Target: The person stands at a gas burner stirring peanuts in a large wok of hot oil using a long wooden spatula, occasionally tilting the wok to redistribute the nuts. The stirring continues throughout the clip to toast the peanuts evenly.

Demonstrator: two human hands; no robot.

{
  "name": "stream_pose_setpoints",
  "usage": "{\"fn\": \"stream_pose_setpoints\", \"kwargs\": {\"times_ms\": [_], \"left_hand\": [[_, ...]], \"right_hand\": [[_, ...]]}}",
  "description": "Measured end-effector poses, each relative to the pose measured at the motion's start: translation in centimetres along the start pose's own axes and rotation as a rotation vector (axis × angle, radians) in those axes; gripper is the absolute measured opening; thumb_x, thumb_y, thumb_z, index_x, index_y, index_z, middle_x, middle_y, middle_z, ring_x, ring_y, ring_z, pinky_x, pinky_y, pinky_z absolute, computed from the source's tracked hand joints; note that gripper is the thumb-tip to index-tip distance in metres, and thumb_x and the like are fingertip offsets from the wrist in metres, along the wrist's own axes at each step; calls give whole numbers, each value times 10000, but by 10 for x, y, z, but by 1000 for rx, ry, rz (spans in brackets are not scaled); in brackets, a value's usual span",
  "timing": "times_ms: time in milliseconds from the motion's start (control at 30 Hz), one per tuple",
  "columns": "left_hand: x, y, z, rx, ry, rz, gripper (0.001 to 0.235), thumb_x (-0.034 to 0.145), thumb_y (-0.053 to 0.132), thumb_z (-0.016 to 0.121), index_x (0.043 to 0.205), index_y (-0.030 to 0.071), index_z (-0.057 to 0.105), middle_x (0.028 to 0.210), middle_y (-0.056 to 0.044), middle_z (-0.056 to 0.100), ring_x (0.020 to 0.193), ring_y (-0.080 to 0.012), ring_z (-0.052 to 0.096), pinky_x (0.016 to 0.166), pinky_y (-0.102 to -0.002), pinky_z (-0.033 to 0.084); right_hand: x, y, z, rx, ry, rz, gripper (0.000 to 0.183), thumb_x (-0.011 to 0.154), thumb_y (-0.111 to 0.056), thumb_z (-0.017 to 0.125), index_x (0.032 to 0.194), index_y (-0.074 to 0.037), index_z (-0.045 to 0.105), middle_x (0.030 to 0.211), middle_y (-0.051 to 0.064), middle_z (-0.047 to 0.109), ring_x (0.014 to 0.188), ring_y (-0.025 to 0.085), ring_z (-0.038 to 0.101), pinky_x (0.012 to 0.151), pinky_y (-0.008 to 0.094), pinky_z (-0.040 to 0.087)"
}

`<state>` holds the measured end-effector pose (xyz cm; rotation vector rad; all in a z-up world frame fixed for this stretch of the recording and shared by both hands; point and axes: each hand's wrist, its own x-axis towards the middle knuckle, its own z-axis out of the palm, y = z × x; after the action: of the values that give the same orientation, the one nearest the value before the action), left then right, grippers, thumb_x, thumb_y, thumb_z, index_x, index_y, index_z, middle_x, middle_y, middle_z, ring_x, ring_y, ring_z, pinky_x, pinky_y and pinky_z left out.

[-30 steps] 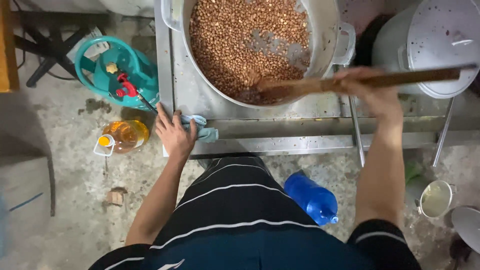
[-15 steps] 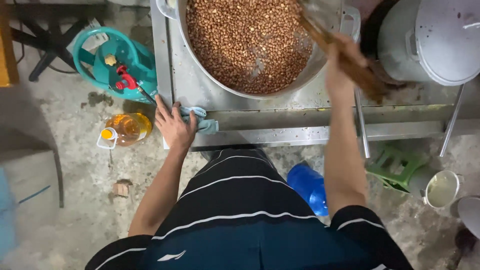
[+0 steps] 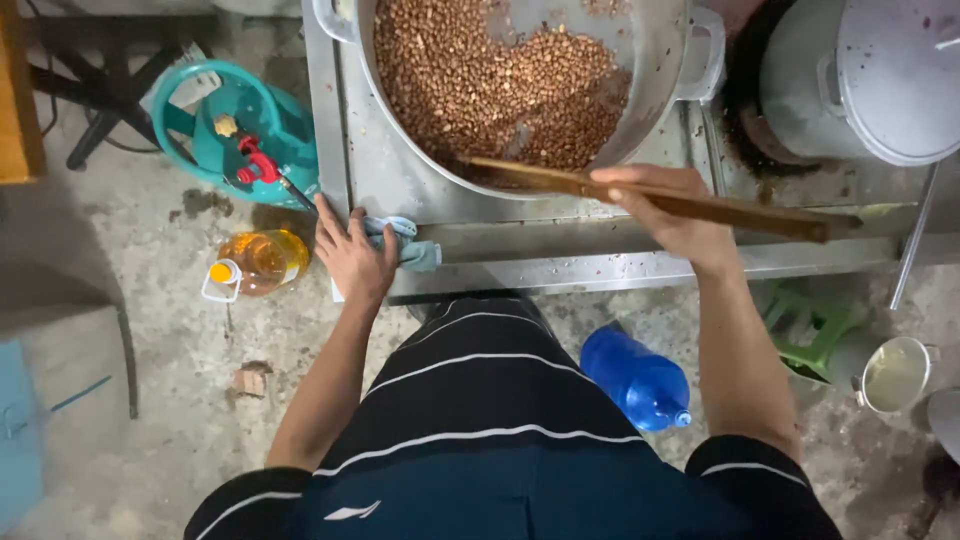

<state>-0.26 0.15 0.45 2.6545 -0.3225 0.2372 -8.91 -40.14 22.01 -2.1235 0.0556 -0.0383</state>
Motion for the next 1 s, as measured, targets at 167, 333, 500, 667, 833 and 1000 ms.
{"fn": "stream_pose_setpoints", "kwargs": {"times_ms": [167, 333, 500, 667, 833, 1000], "left_hand": [[-1, 1, 0, 4, -6, -6, 517, 897, 349, 763, 1297, 46, 641, 1673, -305, 199, 1372, -501, 399, 1087, -578, 365], [-1, -2, 1, 10, -43, -30, 527, 888, 365, 760, 1303, 60, 646, 1678, -288, 188, 1386, -490, 387, 1085, -567, 367], [-1, -2, 2, 19, -41, -35, 518, 890, 369, 758, 1298, 70, 649, 1684, -282, 175, 1405, -482, 373, 1097, -561, 366], [-4, -6, 4, 12, -30, -6, 523, 911, 377, 759, 1315, 65, 645, 1691, -281, 174, 1412, -479, 369, 1119, -566, 360], [-2, 0, 0, 12, -27, -8, 521, 909, 372, 762, 1315, 68, 645, 1690, -279, 180, 1411, -485, 374, 1115, -568, 363], [-3, -6, 2, 27, -29, -8, 531, 898, 387, 760, 1309, 71, 645, 1681, -275, 178, 1400, -493, 373, 1104, -577, 367]], "right_hand": [[24, 65, -14, 217, 207, -181, 202, 1131, -137, 680, 1316, -59, 703, 1239, 88, 718, 1093, 116, 697, 958, 314, 588], [48, 86, -48, -43, 336, -330, 165, 1155, -48, 640, 1306, -11, 696, 1221, 131, 724, 1096, 152, 691, 951, 320, 564], [37, 35, -38, -486, 355, -299, 67, 1121, -20, 699, 1181, -7, 725, 1079, 124, 733, 1001, 167, 709, 912, 343, 565], [16, -22, -23, -180, 136, -236, 128, 1097, -4, 731, 1217, -40, 710, 953, 74, 681, 826, 101, 608, 718, 248, 474], [19, -16, -62, 40, -133, -99, 189, 1043, -50, 728, 1231, -61, 711, 995, 32, 715, 758, 41, 590, 635, 188, 433], [48, 21, -112, 50, -233, 30, 212, 1000, -75, 718, 1211, -63, 704, 989, 41, 733, 834, 64, 621, 672, 213, 469]]}}
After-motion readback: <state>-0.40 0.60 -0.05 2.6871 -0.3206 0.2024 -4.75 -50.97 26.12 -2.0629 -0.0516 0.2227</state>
